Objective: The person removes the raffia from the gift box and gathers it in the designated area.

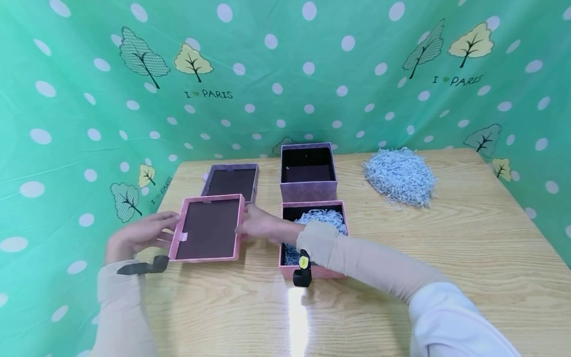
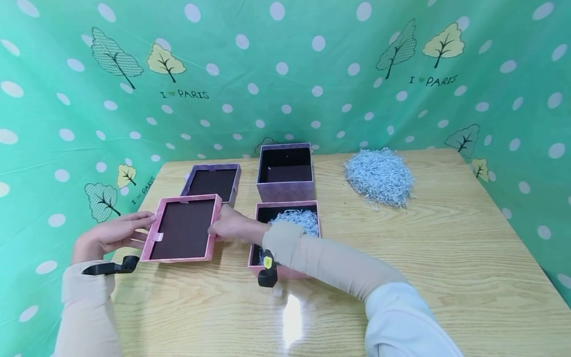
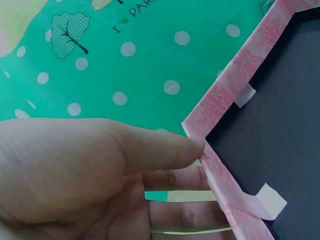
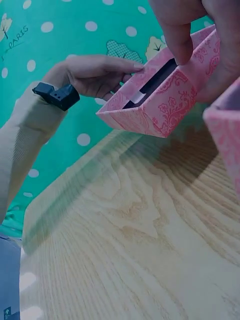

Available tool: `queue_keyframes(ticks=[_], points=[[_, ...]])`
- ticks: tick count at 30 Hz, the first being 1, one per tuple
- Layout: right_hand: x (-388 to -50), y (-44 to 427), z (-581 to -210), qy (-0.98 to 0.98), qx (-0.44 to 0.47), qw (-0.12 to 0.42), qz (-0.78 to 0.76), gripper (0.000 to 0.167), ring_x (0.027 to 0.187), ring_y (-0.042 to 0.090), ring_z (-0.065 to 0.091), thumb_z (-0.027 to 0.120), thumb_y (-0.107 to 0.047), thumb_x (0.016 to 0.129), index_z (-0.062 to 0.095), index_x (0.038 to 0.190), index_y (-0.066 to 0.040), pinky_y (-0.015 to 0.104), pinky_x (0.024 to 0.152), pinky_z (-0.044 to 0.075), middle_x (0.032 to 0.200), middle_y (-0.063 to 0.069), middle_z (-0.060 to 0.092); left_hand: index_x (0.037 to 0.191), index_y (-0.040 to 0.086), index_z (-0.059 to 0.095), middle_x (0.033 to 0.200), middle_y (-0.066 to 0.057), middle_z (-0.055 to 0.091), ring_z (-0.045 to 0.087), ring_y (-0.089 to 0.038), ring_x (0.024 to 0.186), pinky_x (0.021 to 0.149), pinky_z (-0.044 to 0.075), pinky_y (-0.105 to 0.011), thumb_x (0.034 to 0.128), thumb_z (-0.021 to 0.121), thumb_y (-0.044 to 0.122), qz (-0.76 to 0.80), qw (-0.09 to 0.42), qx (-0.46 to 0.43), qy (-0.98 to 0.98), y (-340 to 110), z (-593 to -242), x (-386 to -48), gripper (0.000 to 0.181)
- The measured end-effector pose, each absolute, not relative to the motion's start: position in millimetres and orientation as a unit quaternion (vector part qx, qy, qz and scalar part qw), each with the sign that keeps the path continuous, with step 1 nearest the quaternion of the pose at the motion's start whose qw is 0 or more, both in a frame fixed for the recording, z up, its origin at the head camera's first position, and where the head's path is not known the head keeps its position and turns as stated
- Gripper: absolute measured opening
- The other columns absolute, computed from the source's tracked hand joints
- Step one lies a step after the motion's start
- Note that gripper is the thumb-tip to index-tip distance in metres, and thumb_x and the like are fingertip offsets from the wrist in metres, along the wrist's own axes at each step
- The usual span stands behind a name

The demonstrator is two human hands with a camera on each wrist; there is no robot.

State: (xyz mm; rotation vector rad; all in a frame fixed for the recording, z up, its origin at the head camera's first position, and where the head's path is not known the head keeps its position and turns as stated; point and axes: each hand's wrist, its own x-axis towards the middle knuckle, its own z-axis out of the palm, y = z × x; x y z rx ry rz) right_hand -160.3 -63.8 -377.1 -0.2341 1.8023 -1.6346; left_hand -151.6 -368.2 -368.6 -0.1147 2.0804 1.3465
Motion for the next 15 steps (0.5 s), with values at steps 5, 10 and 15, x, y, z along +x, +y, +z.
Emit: queue_keyframes(ticks=[5,10,15], points=[[-156,-69,-382,0.694,-0.099,0.351,-0.62,0.045,0.105,0.033,0.064,0.055,0.014,0.084,0.046,0.128,0.008,0.037,0.085,0.057,0.119,0.024,0.061,0.133,-0.007,0.036,0.108,-0.012,0.064,0.068,-0.025,0.098,0.086,0.057,-0.043,0.1044,0.037,0.027,0.499,0.337,-0.051,0.797,-368,-369,-149,0.045],[-153,-73,-389,0.69,-0.094,0.365,-0.618,0.046,0.108,0.036,0.063,0.052,0.018,0.082,0.048,0.127,0.009,0.04,0.087,0.057,0.12,0.026,0.06,0.125,-0.007,0.04,0.1,-0.011,0.064,0.068,-0.024,0.091,0.082,0.058,-0.043,0.1038,0.037,0.022,0.49,0.35,-0.053,0.796,-368,-372,-148,0.036],[-151,-72,-393,0.696,-0.11,0.386,-0.596,0.045,0.105,0.029,0.063,0.053,0.014,0.082,0.049,0.127,0.008,0.037,0.089,0.056,0.121,0.023,0.06,0.122,-0.007,0.042,0.095,-0.008,0.064,0.067,-0.02,0.087,0.08,0.059,-0.04,0.1032,0.037,0.023,0.463,0.357,-0.058,0.809,-364,-379,-149,0.035]])
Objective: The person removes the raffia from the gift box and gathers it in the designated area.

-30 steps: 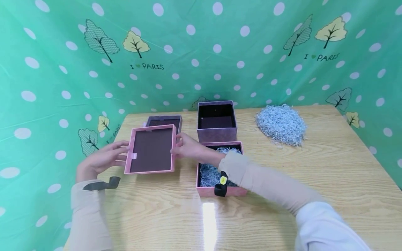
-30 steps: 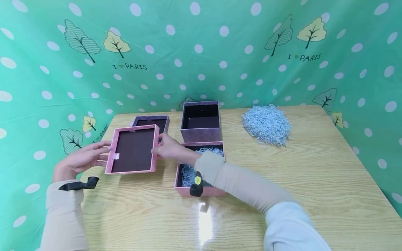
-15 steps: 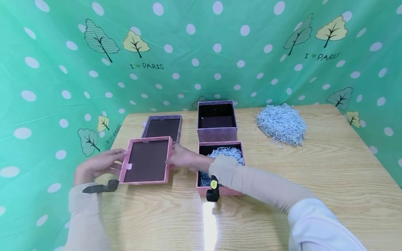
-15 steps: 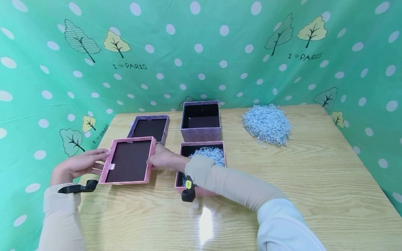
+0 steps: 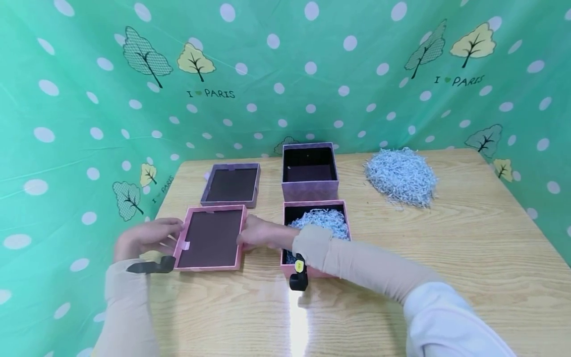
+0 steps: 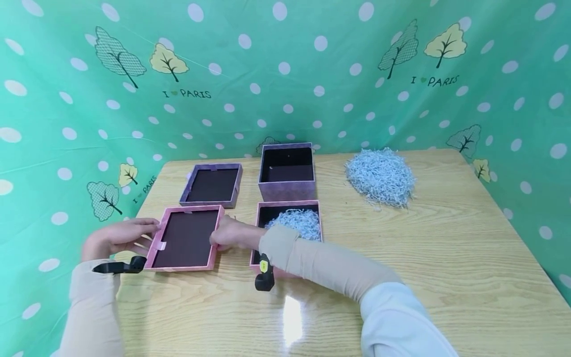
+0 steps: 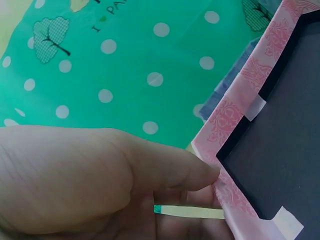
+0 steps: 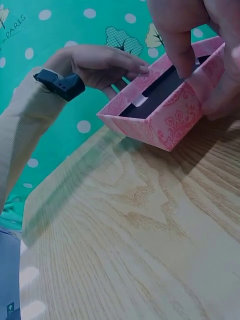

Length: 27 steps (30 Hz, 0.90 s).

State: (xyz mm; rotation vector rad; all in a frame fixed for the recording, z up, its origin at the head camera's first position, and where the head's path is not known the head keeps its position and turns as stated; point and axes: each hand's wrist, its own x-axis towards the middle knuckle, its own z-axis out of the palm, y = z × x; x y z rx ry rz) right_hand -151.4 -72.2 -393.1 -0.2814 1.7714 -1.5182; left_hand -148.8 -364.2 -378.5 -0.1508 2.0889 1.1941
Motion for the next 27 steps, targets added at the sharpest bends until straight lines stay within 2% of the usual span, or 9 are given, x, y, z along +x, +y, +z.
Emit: queue_keyframes(ticks=[4,7,12,17,27], points=[[-148.7,-71.8,-393.9,0.692,-0.134,0.406,-0.582,0.046,0.108,0.024,0.062,0.055,0.007,0.085,0.049,0.13,0.005,0.037,0.096,0.052,0.125,0.019,0.06,0.124,-0.008,0.042,0.093,-0.008,0.065,0.067,-0.019,0.085,0.079,0.059,-0.039,0.1028,0.037,0.022,0.448,0.353,-0.062,0.819,-361.6,-381.1,-148.9,0.037],[-148.1,-73.3,-394.8,0.692,-0.133,0.418,-0.573,0.047,0.116,0.026,0.059,0.056,0.003,0.088,0.046,0.134,0.002,0.039,0.1,0.049,0.129,0.017,0.059,0.125,-0.009,0.042,0.093,-0.008,0.064,0.066,-0.019,0.085,0.079,0.058,-0.038,0.1027,0.037,0.021,0.448,0.352,-0.065,0.82,-360.2,-381.7,-148.6,0.038],[-149.4,-74.8,-395.4,0.716,-0.121,0.427,-0.538,0.038,0.116,0.021,0.059,0.058,-0.008,0.091,0.053,0.127,0.004,0.038,0.103,0.046,0.126,0.013,0.06,0.126,-0.009,0.043,0.094,-0.008,0.064,0.065,-0.018,0.084,0.078,0.057,-0.037,0.103,0.035,0.02,0.43,0.357,-0.068,0.827,-359.1,-383.6,-148.1,0.038],[-150.4,-76.2,-394.0,0.706,-0.105,0.441,-0.545,0.032,0.116,0.023,0.059,0.058,-0.008,0.092,0.057,0.12,0.007,0.038,0.104,0.045,0.125,0.015,0.061,0.123,-0.008,0.045,0.095,-0.009,0.064,0.065,-0.018,0.083,0.077,0.058,-0.038,0.1031,0.033,0.021,0.415,0.355,-0.066,0.835,-358.2,-385.3,-148.7,0.037],[-149.6,-74.0,-391.4,0.729,-0.096,0.445,-0.511,0.044,0.122,0.027,0.055,0.062,-0.016,0.09,0.051,0.124,0.01,0.041,0.106,0.044,0.135,0.02,0.051,0.12,-0.009,0.048,0.095,-0.011,0.066,0.065,-0.02,0.084,0.076,0.058,-0.039,0.103,0.032,0.019,0.406,0.343,-0.067,0.845,-356.5,-388.5,-150.2,0.036]])
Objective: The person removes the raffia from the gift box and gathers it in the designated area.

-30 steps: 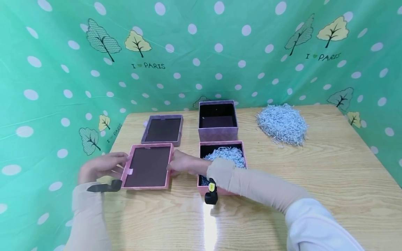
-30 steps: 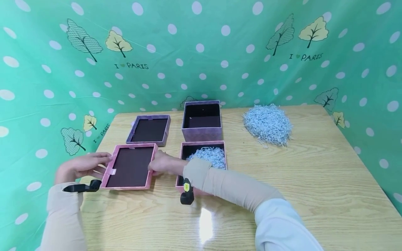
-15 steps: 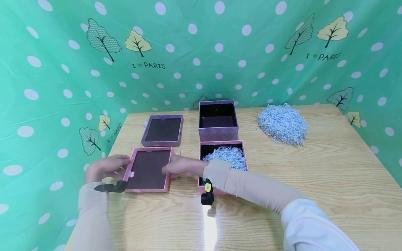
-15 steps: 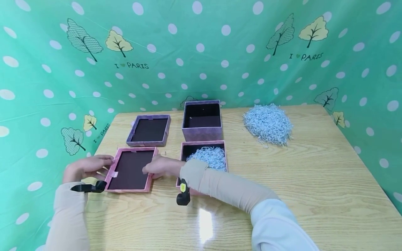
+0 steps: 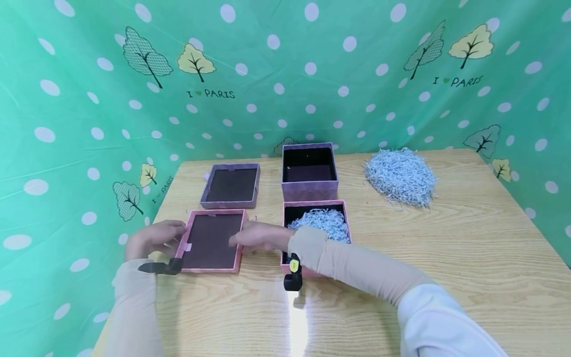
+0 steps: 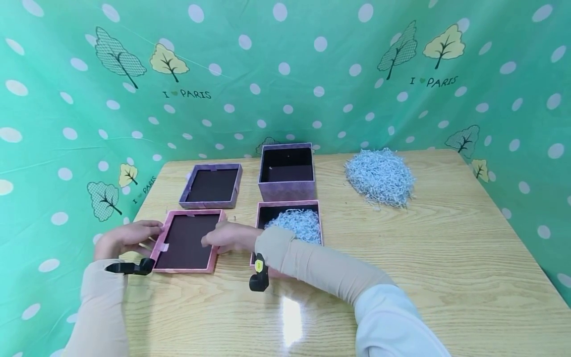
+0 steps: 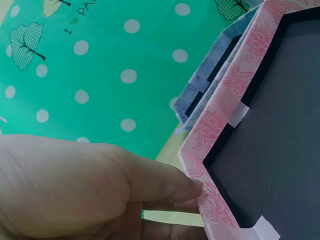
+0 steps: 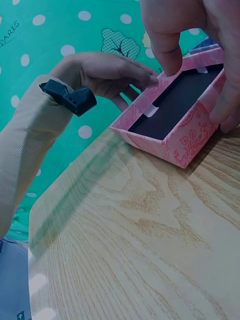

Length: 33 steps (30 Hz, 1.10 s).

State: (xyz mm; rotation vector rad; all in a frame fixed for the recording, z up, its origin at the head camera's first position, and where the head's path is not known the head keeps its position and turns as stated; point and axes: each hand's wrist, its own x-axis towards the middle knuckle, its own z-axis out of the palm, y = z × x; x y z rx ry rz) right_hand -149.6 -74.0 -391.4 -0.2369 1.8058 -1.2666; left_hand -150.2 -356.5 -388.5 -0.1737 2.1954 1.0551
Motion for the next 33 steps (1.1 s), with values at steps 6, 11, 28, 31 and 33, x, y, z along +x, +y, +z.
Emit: queue_keyframes(ticks=[6,11,28,31,33], points=[[-150,-72,-388,0.735,-0.095,0.448,-0.5,0.051,0.123,0.029,0.053,0.063,-0.02,0.09,0.047,0.128,0.01,0.041,0.106,0.044,0.138,0.02,0.049,0.119,-0.009,0.049,0.095,-0.012,0.065,0.065,-0.02,0.084,0.077,0.057,-0.039,0.1028,0.033,0.019,0.398,0.337,-0.064,0.851,-354,-388,-149,0.036],[-153,-66,-380,0.746,-0.11,0.458,-0.471,0.063,0.131,0.03,0.046,0.061,-0.027,0.092,0.037,0.141,0.003,0.042,0.111,0.037,0.148,0.016,0.039,0.116,-0.009,0.051,0.096,-0.015,0.064,0.064,-0.02,0.083,0.077,0.058,-0.039,0.1028,0.034,0.019,0.386,0.334,-0.066,0.857,-351,-383,-149,0.036],[-166,-18,-335,0.775,-0.246,0.358,-0.459,0.045,0.117,0.02,0.055,0.056,-0.027,0.096,0.046,0.138,-0.015,0.036,0.099,0.048,0.136,0.005,0.05,0.121,-0.007,0.05,0.102,-0.023,0.061,0.064,-0.03,0.093,0.081,0.057,-0.04,0.1027,0.039,0.033,0.298,0.2,0.012,0.933,-291,-313,-156,0.046],[-164,-2,-329,0.78,-0.271,0.331,-0.456,0.04,0.116,0.017,0.054,0.056,-0.026,0.096,0.049,0.135,-0.017,0.036,0.098,0.049,0.131,0.004,0.054,0.12,-0.003,0.052,0.097,-0.016,0.062,0.063,-0.022,0.089,0.082,0.056,-0.037,0.102,0.042,0.034,0.324,0.187,0.039,0.927,-272,-307,-156,0.043],[-164,8,-327,0.783,-0.279,0.314,-0.458,0.039,0.117,0.016,0.054,0.058,-0.025,0.096,0.051,0.133,-0.016,0.034,0.098,0.049,0.128,0.004,0.056,0.12,-0.003,0.052,0.097,-0.014,0.062,0.062,-0.018,0.086,0.083,0.057,-0.037,0.1017,0.044,0.033,0.346,0.185,0.057,0.918,-259,-306,-158,0.041]])
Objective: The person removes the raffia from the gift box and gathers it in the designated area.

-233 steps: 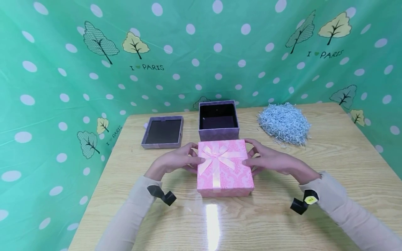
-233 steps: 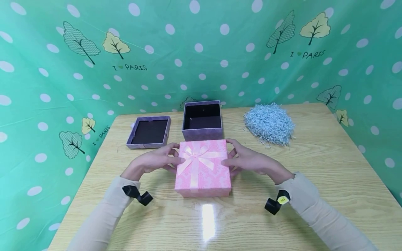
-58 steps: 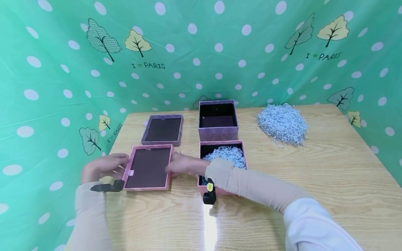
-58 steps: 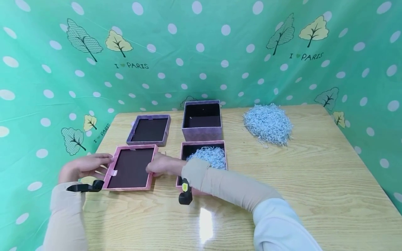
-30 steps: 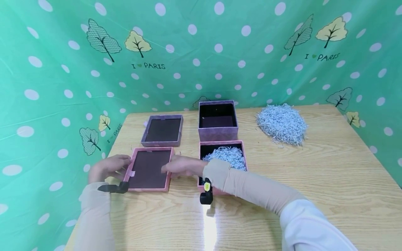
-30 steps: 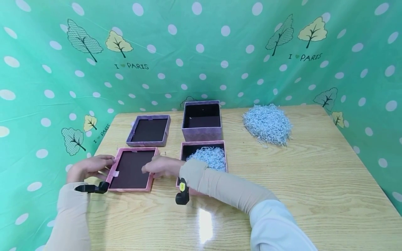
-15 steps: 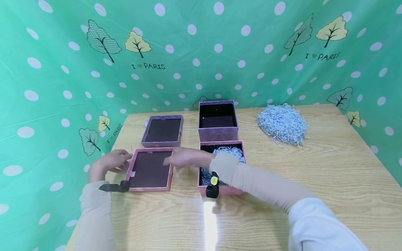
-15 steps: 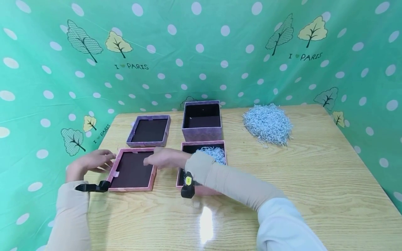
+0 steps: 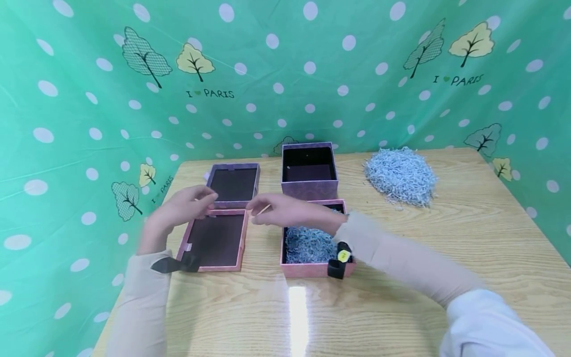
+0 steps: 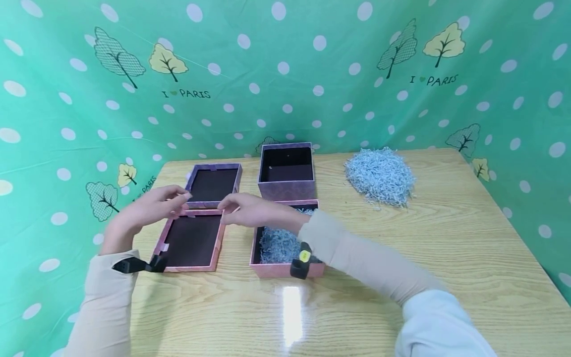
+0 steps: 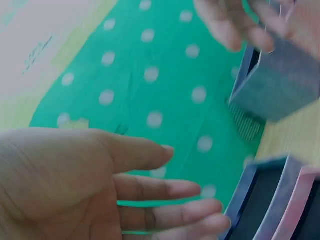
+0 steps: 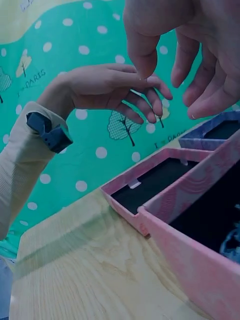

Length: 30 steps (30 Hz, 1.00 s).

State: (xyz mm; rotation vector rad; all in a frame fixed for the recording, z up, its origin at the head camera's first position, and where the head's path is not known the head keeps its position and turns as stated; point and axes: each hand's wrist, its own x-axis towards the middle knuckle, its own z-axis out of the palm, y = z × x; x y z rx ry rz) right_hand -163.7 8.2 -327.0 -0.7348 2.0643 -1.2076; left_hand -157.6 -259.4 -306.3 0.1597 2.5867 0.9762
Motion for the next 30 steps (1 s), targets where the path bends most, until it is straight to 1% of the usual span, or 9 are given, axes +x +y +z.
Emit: queue_keyframes(ticks=[4,8,10,13,16,19,23,26,30], points=[[-163,31,-325,0.789,-0.282,0.288,-0.464,0.038,0.117,0.019,0.056,0.059,-0.02,0.095,0.053,0.132,-0.012,0.032,0.097,0.05,0.124,0.004,0.058,0.123,-0.006,0.049,0.103,-0.022,0.062,0.064,-0.022,0.088,0.083,0.058,-0.039,0.1017,0.046,0.028,0.409,0.196,0.092,0.886,-236,-313,-162,0.04],[-160,55,-326,0.797,-0.284,0.264,-0.463,0.036,0.115,0.019,0.058,0.058,-0.018,0.096,0.054,0.131,-0.01,0.032,0.096,0.051,0.124,0.006,0.059,0.125,-0.005,0.047,0.107,-0.026,0.062,0.067,-0.025,0.091,0.084,0.058,-0.04,0.1014,0.047,0.024,0.47,0.218,0.108,0.848,-216,-325,-163,0.038],[-160,65,-328,0.8,-0.289,0.25,-0.463,0.034,0.114,0.02,0.059,0.058,-0.017,0.096,0.055,0.129,-0.01,0.033,0.095,0.052,0.124,0.008,0.06,0.126,-0.003,0.047,0.106,-0.025,0.062,0.067,-0.025,0.091,0.084,0.058,-0.04,0.1012,0.047,0.023,0.494,0.227,0.109,0.832,-206,-329,-161,0.036],[-159,78,-332,0.801,-0.296,0.238,-0.464,0.035,0.114,0.022,0.059,0.058,-0.014,0.096,0.054,0.129,-0.005,0.034,0.094,0.053,0.125,0.014,0.059,0.128,0.001,0.045,0.105,-0.023,0.062,0.067,-0.024,0.09,0.083,0.058,-0.042,0.1005,0.048,0.019,0.522,0.243,0.111,0.81,-190,-336,-159,0.033],[-158,87,-335,0.803,-0.296,0.236,-0.461,0.037,0.113,0.025,0.058,0.059,-0.013,0.095,0.053,0.13,-0.002,0.035,0.094,0.053,0.126,0.017,0.058,0.132,0.003,0.042,0.105,-0.021,0.06,0.067,-0.025,0.091,0.083,0.058,-0.043,0.0983,0.051,0.015,0.542,0.259,0.108,0.792,-174,-342,-157,0.037],[-156,93,-339,0.81,-0.298,0.234,-0.446,0.04,0.116,0.029,0.056,0.061,-0.015,0.094,0.052,0.13,-0.001,0.037,0.095,0.052,0.129,0.018,0.056,0.136,0.005,0.038,0.107,-0.021,0.056,0.066,-0.032,0.095,0.084,0.057,-0.047,0.0967,0.053,0.012,0.548,0.275,0.107,0.783,-161,-349,-155,0.043],[-155,97,-347,0.838,-0.312,0.212,-0.395,0.045,0.121,0.031,0.053,0.064,-0.019,0.092,0.051,0.132,-0.004,0.041,0.1,0.049,0.131,0.015,0.055,0.142,0.006,0.03,0.11,-0.022,0.051,0.062,-0.04,0.101,0.085,0.056,-0.049,0.0958,0.053,0.008,0.543,0.293,0.107,0.779,-149,-356,-153,0.052],[-153,98,-350,0.859,-0.317,0.198,-0.349,0.049,0.123,0.03,0.05,0.067,-0.021,0.09,0.05,0.134,-0.006,0.045,0.102,0.046,0.133,0.013,0.053,0.144,0.007,0.026,0.109,-0.02,0.052,0.064,-0.034,0.095,0.083,0.057,-0.048,0.0944,0.056,0.007,0.536,0.298,0.105,0.783,-144,-361,-151,0.057],[-150,96,-351,0.876,-0.315,0.203,-0.305,0.057,0.129,0.03,0.046,0.069,-0.024,0.088,0.047,0.138,-0.007,0.049,0.104,0.043,0.138,0.013,0.048,0.145,0.009,0.024,0.108,-0.019,0.051,0.067,-0.023,0.085,0.082,0.057,-0.048,0.0934,0.057,0.006,0.527,0.3,0.097,0.789,-138,-364,-150,0.061]])
